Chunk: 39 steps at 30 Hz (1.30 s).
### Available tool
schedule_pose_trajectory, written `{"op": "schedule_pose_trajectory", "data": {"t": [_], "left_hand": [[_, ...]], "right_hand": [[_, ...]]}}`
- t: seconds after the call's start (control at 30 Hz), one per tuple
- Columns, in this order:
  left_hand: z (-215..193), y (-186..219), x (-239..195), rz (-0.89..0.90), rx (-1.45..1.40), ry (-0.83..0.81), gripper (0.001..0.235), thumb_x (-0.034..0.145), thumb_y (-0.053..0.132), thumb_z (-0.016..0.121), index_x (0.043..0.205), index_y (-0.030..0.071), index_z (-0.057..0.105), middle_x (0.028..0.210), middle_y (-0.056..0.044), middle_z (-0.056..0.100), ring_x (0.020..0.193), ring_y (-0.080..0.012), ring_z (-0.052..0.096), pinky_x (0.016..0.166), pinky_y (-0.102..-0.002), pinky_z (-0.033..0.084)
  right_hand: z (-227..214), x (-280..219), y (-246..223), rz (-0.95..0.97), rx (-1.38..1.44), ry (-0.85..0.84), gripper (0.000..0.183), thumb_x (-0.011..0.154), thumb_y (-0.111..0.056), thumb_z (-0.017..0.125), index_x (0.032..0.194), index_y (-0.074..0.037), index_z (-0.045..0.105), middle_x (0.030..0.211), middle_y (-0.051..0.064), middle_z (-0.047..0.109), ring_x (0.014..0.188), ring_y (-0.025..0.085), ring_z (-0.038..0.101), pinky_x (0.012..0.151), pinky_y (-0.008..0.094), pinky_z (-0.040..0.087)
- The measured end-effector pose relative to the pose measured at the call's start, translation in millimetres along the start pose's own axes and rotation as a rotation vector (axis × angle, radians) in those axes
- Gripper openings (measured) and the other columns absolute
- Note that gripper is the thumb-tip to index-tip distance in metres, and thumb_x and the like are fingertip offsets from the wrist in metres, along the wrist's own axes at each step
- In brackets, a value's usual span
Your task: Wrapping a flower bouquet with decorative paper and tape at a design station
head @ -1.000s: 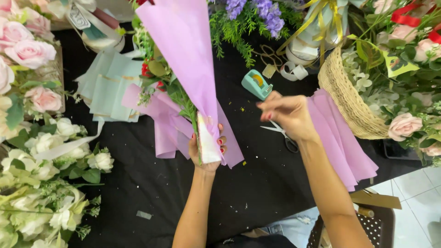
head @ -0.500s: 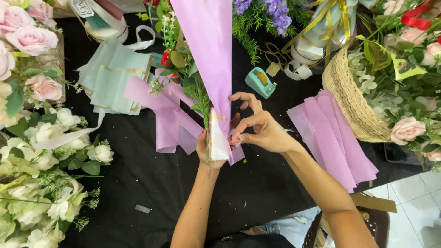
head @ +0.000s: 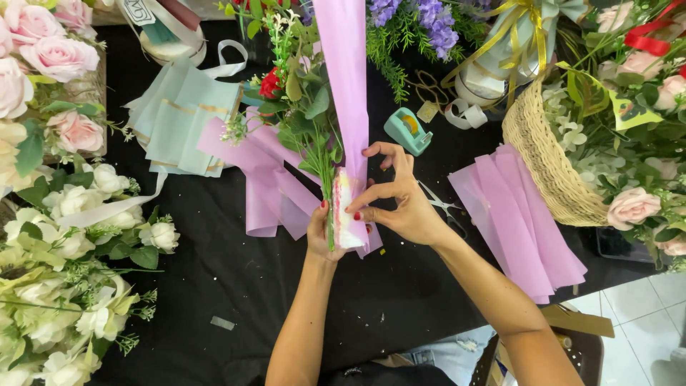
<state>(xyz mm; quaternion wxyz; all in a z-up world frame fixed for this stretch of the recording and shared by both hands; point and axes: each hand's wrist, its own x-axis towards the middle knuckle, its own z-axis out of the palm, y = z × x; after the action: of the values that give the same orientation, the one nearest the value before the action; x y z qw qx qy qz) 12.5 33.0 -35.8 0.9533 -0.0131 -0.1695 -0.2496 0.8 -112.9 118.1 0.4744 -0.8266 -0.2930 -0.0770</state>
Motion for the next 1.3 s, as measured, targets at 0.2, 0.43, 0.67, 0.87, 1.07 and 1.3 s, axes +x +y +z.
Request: {"op": "schedule_pose_trajectory", "data": {"t": [0.2, 0.43, 0.67, 0.87, 1.07, 1.3], "left_hand": [[50.3, 5.7, 7.7, 0.127, 0.136, -0.036, 0.045, 0.100, 0.032, 0.058, 0.139, 0.008, 0.054, 0.110, -0.019, 0.073, 0.097, -0.0297, 0.076, 0.081, -0.041, 0.067], [6.4, 2.9, 5.0, 0.237, 0.178, -0.002, 0.053, 0.098, 0.029, 0.062, 0.144, 0.008, 0.047, 0.133, -0.029, 0.061, 0.110, -0.0369, 0.071, 0.086, -0.048, 0.064], [-1.5, 10.5, 4.1, 0.186, 0.189, -0.080, 0.061, 0.098, 0.033, 0.059, 0.151, 0.012, 0.039, 0.147, -0.035, 0.048, 0.118, -0.0395, 0.068, 0.092, -0.049, 0.062], [-3.9, 8.2, 4.2, 0.196, 0.257, -0.058, 0.047, 0.096, 0.030, 0.058, 0.138, 0.011, 0.043, 0.110, -0.021, 0.071, 0.087, -0.0304, 0.077, 0.070, -0.041, 0.068], [18.2, 11.2, 8.1, 0.178, 0.375, -0.078, 0.051, 0.097, 0.028, 0.060, 0.140, 0.014, 0.037, 0.108, -0.018, 0.070, 0.088, -0.0267, 0.077, 0.074, -0.039, 0.068], [-61.2, 7.3, -6.4, 0.203, 0.536, 0.031, 0.065, 0.095, 0.026, 0.059, 0.150, 0.017, 0.026, 0.122, -0.019, 0.066, 0.103, -0.0297, 0.073, 0.087, -0.046, 0.065]], "right_hand": [[3.7, -6.1, 18.2, 0.026, 0.100, 0.006, 0.014, 0.084, -0.035, 0.086, 0.096, -0.028, 0.084, 0.137, 0.006, 0.040, 0.115, 0.023, 0.033, 0.112, 0.042, 0.031], [15.1, -14.1, 44.8, 0.080, 0.415, -0.011, 0.015, 0.084, -0.027, 0.086, 0.092, -0.016, 0.082, 0.140, 0.008, 0.046, 0.115, 0.019, 0.042, 0.108, 0.038, 0.035], [15.5, -11.7, 44.0, 0.073, 0.523, -0.007, 0.014, 0.085, -0.021, 0.084, 0.090, -0.008, 0.080, 0.139, 0.010, 0.048, 0.110, 0.018, 0.044, 0.102, 0.035, 0.038], [15.9, -9.6, 31.9, 0.068, 0.508, -0.005, 0.018, 0.083, -0.022, 0.085, 0.087, -0.006, 0.079, 0.137, 0.011, 0.050, 0.106, 0.018, 0.044, 0.102, 0.034, 0.039], [21.8, -15.3, 21.2, 0.113, 0.507, 0.138, 0.023, 0.078, -0.016, 0.089, 0.096, -0.007, 0.078, 0.137, 0.006, 0.044, 0.099, 0.012, 0.046, 0.083, 0.025, 0.047], [25.1, -13.6, 11.8, 0.390, 0.768, 0.196, 0.101, 0.069, -0.008, 0.094, 0.146, -0.021, 0.030, 0.124, 0.000, 0.057, 0.105, 0.010, 0.054, 0.087, 0.027, 0.044]]}}
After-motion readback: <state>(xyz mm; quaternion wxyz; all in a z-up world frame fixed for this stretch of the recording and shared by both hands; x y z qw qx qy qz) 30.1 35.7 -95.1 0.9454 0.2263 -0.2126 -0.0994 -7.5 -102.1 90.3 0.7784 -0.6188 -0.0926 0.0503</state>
